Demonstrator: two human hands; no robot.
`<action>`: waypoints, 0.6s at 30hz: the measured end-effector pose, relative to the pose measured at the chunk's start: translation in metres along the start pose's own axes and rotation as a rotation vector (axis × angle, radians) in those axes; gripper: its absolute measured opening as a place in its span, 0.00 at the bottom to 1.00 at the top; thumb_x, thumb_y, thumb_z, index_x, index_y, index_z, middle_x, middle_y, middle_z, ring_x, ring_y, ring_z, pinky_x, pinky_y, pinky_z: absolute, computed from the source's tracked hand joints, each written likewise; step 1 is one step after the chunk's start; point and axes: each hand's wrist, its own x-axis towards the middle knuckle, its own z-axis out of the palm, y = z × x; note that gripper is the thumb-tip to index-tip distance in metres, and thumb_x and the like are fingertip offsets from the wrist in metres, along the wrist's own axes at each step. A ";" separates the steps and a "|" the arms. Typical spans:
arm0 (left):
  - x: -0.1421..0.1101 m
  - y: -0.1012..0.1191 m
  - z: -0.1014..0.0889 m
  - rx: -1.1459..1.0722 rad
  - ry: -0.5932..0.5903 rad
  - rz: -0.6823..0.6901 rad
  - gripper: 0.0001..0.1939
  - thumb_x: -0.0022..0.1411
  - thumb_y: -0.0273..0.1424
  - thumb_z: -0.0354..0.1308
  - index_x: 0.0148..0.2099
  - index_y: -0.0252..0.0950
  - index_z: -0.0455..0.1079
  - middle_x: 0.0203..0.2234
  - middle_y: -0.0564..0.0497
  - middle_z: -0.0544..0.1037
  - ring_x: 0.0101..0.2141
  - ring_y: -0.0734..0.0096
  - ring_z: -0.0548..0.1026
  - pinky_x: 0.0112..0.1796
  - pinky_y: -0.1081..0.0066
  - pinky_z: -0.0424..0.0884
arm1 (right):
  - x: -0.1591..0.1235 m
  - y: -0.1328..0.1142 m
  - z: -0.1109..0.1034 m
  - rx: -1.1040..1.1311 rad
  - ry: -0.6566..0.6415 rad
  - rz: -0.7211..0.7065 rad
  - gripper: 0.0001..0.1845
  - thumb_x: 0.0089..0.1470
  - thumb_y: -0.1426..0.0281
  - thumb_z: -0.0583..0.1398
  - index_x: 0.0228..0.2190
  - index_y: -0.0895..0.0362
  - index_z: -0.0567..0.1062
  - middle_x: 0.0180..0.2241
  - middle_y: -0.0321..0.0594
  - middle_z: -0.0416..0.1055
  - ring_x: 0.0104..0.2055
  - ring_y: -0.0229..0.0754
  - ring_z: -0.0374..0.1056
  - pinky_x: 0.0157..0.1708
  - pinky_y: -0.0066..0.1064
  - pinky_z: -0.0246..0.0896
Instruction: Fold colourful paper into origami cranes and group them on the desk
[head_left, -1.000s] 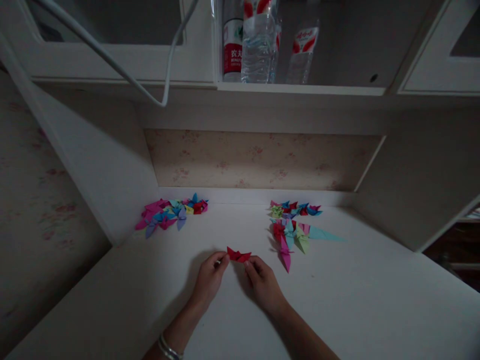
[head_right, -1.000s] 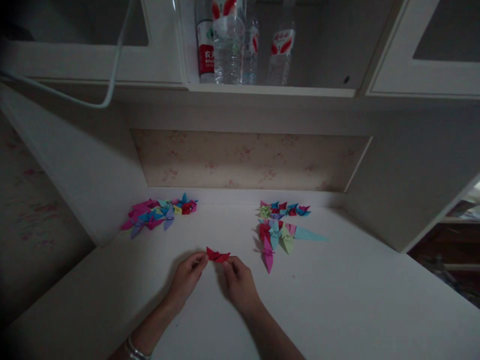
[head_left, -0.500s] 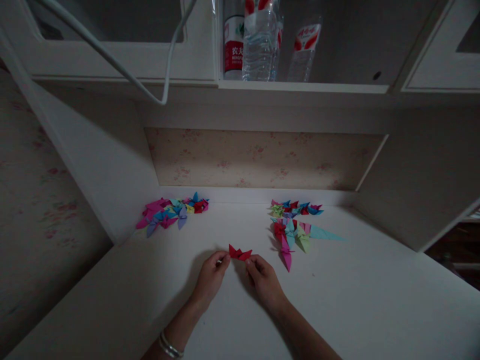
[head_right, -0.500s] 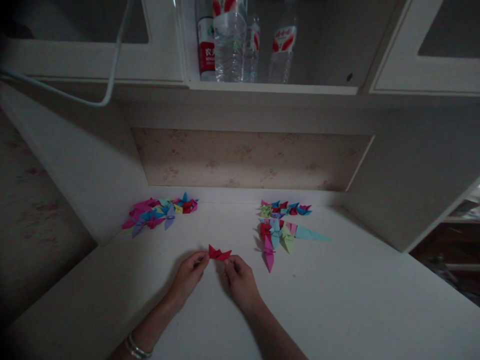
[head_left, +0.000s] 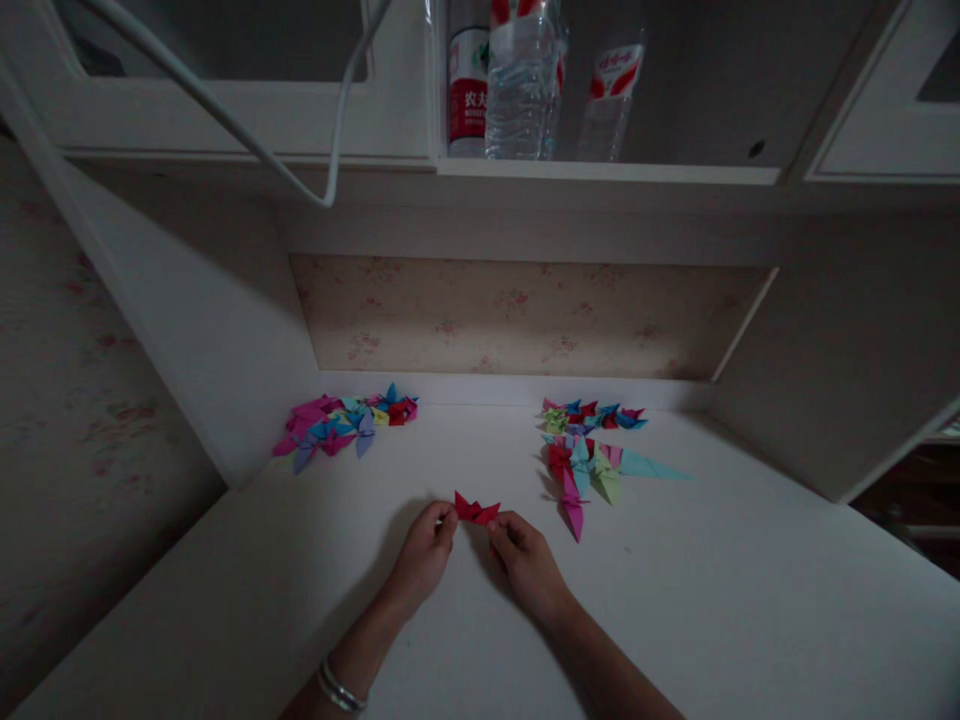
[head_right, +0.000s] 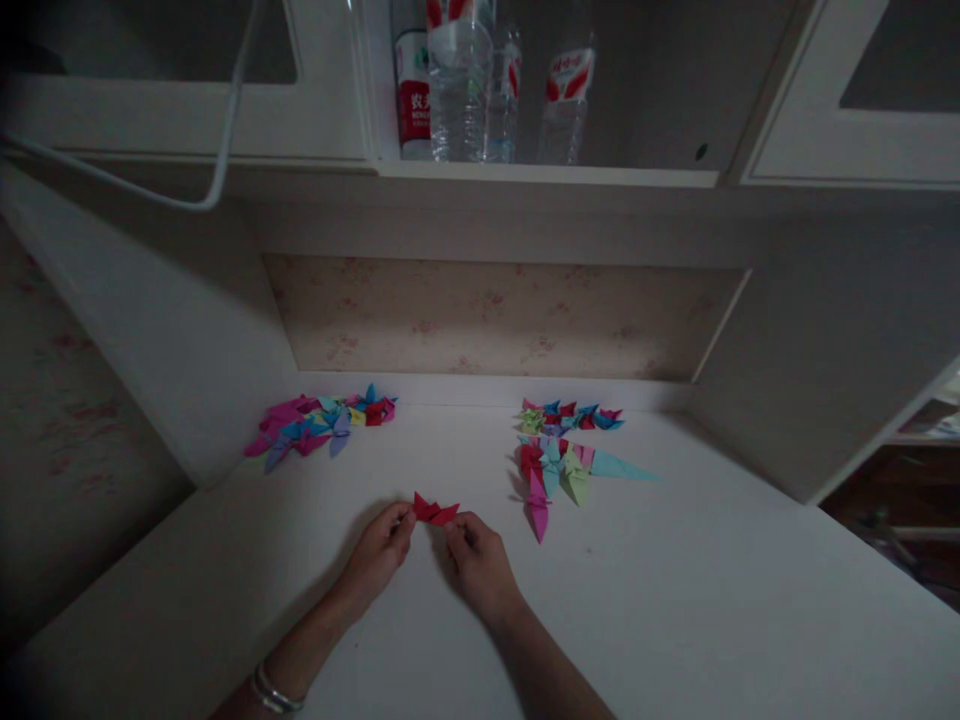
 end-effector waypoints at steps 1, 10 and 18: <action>0.001 -0.002 0.000 -0.004 -0.021 0.003 0.23 0.57 0.50 0.53 0.38 0.34 0.70 0.16 0.61 0.58 0.17 0.77 0.56 0.20 0.76 0.53 | 0.000 0.000 0.000 -0.002 0.000 0.001 0.17 0.57 0.54 0.56 0.28 0.56 0.69 0.19 0.29 0.59 0.19 0.34 0.53 0.20 0.27 0.45; 0.004 -0.003 0.000 -0.013 -0.034 -0.019 0.24 0.55 0.52 0.54 0.37 0.34 0.71 0.15 0.61 0.57 0.16 0.78 0.53 0.20 0.76 0.50 | 0.001 0.001 0.000 -0.009 0.018 0.001 0.18 0.56 0.54 0.56 0.26 0.55 0.68 0.18 0.29 0.60 0.19 0.34 0.54 0.20 0.27 0.46; 0.004 -0.004 0.000 -0.023 -0.035 -0.018 0.24 0.54 0.52 0.56 0.36 0.33 0.71 0.15 0.61 0.58 0.16 0.79 0.54 0.19 0.76 0.50 | 0.002 0.003 0.000 -0.028 0.034 -0.005 0.17 0.56 0.55 0.56 0.27 0.56 0.69 0.18 0.29 0.60 0.19 0.34 0.54 0.20 0.26 0.47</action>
